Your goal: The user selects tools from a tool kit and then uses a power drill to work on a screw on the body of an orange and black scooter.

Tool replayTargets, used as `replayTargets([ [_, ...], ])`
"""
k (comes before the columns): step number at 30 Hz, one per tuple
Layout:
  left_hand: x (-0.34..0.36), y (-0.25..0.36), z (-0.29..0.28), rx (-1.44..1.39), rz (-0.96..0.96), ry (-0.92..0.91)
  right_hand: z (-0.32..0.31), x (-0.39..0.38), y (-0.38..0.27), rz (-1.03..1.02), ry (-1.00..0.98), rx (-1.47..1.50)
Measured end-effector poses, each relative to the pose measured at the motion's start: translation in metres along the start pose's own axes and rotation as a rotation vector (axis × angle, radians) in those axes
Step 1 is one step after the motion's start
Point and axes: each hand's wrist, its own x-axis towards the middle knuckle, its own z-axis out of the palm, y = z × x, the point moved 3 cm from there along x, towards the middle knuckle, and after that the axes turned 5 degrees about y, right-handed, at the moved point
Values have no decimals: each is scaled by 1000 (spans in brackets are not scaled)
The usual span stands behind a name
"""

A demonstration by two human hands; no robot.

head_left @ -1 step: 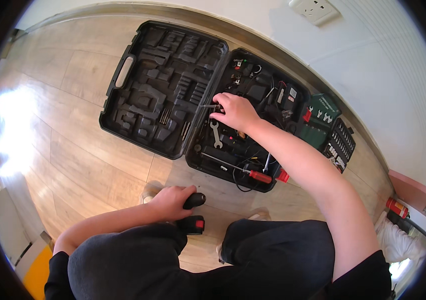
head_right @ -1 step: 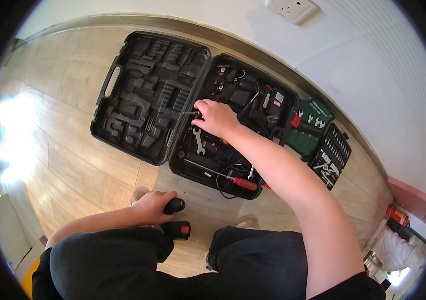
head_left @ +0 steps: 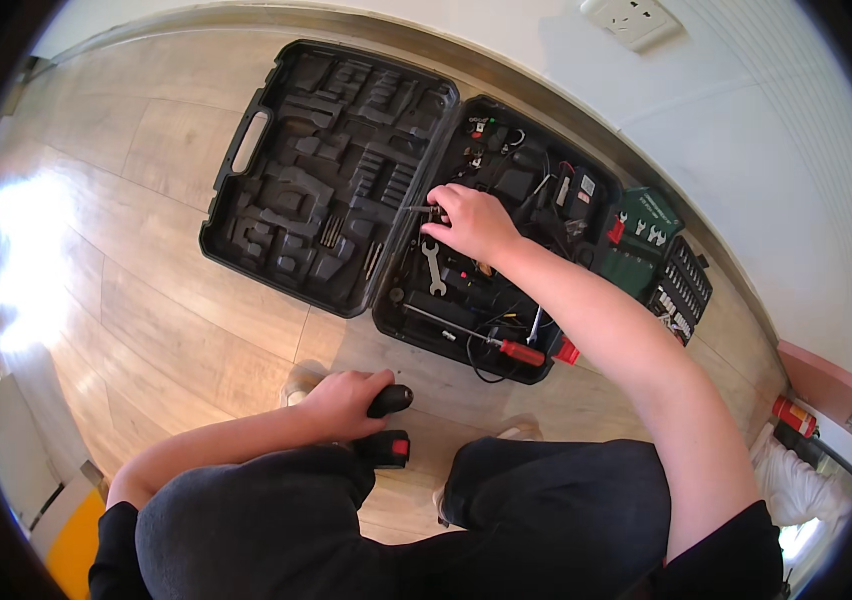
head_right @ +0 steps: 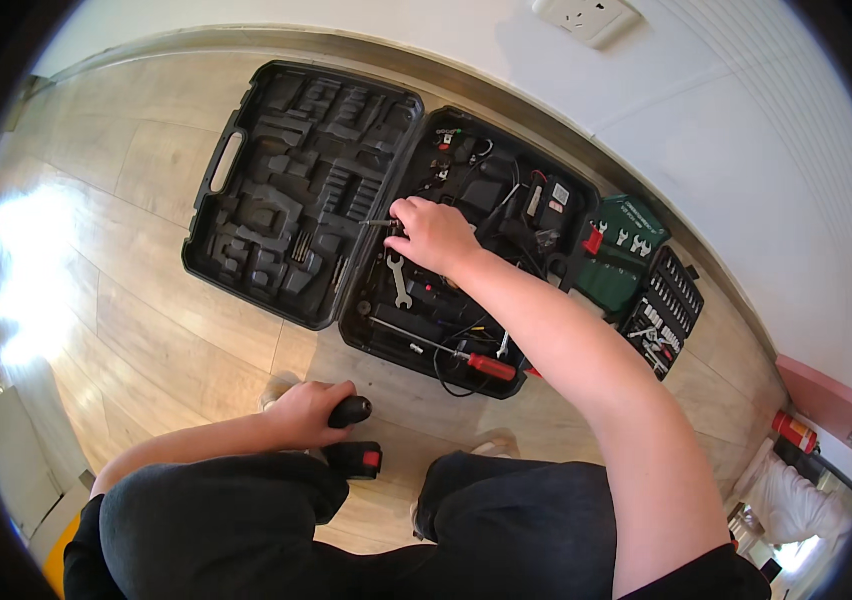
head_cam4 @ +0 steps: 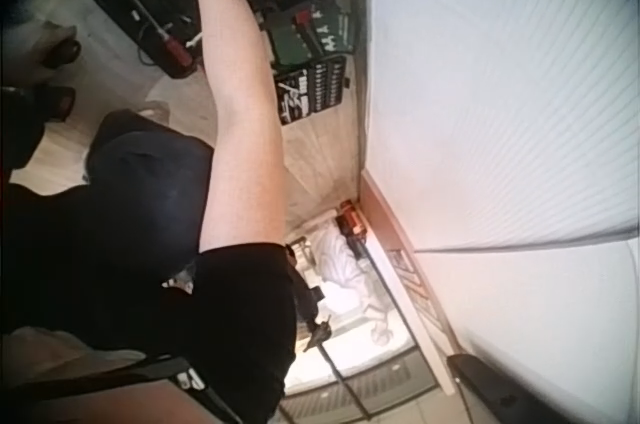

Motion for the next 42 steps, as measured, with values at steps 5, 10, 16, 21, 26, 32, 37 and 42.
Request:
replayTargets([
  [5,-2,1,0,4,-12,0,-5,3,3,-81,-68,-39],
  [10,-3,5,-2,8,-10,18,-14,3,7,-102,-95,-27],
  [16,-2,4,0,17,-10,12,-25,-3,12,-125,-99,-74],
  [21,-1,6,2,27,-12,-7,-44,-14,22,-189,-150,-89],
  [26,2,7,4,42,-23,-40,-46,-44,28,-275,-392,-254],
  [32,4,9,7,51,11,-42,-69,-73,35,-305,-346,-291],
  [37,6,13,5,65,-4,-59,-78,-80,42,-392,-328,-222],
  [42,4,13,6,54,-17,-51,-76,-78,45,-408,-358,-221],
])
